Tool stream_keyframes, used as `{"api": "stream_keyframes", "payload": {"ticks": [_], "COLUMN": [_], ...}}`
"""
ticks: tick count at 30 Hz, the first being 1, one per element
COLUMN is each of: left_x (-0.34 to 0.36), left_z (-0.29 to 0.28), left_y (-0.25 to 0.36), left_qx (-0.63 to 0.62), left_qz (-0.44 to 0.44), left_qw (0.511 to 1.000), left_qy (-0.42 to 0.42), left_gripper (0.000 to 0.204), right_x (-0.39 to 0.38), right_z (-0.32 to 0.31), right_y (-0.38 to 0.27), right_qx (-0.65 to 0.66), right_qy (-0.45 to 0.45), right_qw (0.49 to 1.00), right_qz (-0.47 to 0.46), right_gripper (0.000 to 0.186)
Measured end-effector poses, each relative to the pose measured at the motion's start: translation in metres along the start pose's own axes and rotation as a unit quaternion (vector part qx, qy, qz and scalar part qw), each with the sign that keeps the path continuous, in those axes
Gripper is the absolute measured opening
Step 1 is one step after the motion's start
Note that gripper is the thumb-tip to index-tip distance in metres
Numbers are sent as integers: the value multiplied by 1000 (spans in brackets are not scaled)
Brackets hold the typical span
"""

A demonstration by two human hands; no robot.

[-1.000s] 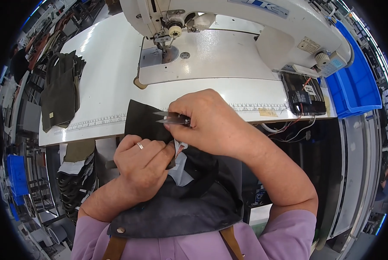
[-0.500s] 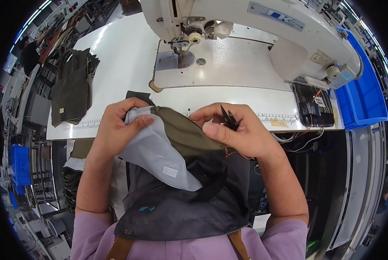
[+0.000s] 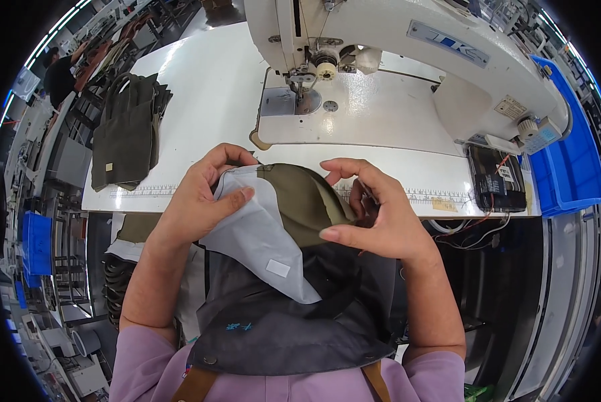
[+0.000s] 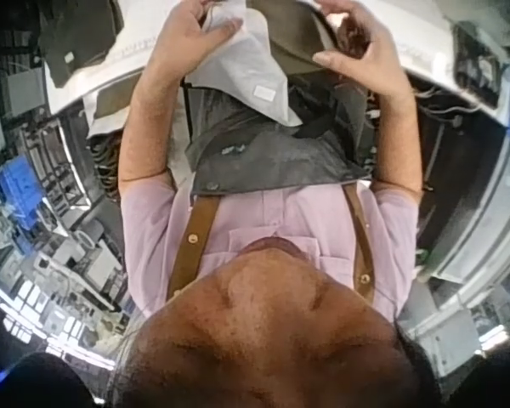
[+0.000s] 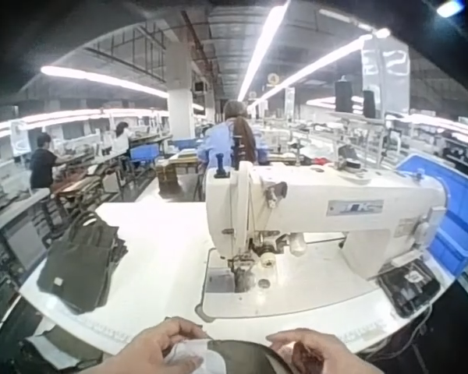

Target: The person is sewing and assembling components of a green bag using an industrial sewing machine.

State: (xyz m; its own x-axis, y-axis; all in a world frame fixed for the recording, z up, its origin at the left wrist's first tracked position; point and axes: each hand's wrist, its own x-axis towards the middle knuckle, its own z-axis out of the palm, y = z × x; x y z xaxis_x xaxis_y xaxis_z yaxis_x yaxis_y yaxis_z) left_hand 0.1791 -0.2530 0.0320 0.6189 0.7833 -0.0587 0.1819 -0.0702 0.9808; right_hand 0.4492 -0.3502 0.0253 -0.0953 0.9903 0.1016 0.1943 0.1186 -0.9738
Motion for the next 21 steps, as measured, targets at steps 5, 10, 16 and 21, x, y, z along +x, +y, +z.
{"api": "stream_keyframes", "payload": {"ticks": [5, 10, 16, 21], "left_x": [1, 3, 13, 14], "left_z": [5, 10, 17, 20], "left_y": [0, 10, 11, 0], "left_qx": [-11, 65, 65, 7], "left_qz": [26, 84, 54, 19], "left_qw": [1000, 994, 996, 1000], "left_qy": [5, 9, 28, 18], "left_gripper": [38, 23, 17, 24], "right_x": [-1, 0, 2, 2], "right_z": [1, 7, 5, -1], "right_y": [24, 24, 22, 28], "right_qx": [-37, 78, 52, -90], "right_qy": [50, 102, 125, 138], "right_qw": [998, 991, 990, 986], "right_qz": [-11, 32, 25, -8], "right_gripper": [28, 32, 38, 31]}}
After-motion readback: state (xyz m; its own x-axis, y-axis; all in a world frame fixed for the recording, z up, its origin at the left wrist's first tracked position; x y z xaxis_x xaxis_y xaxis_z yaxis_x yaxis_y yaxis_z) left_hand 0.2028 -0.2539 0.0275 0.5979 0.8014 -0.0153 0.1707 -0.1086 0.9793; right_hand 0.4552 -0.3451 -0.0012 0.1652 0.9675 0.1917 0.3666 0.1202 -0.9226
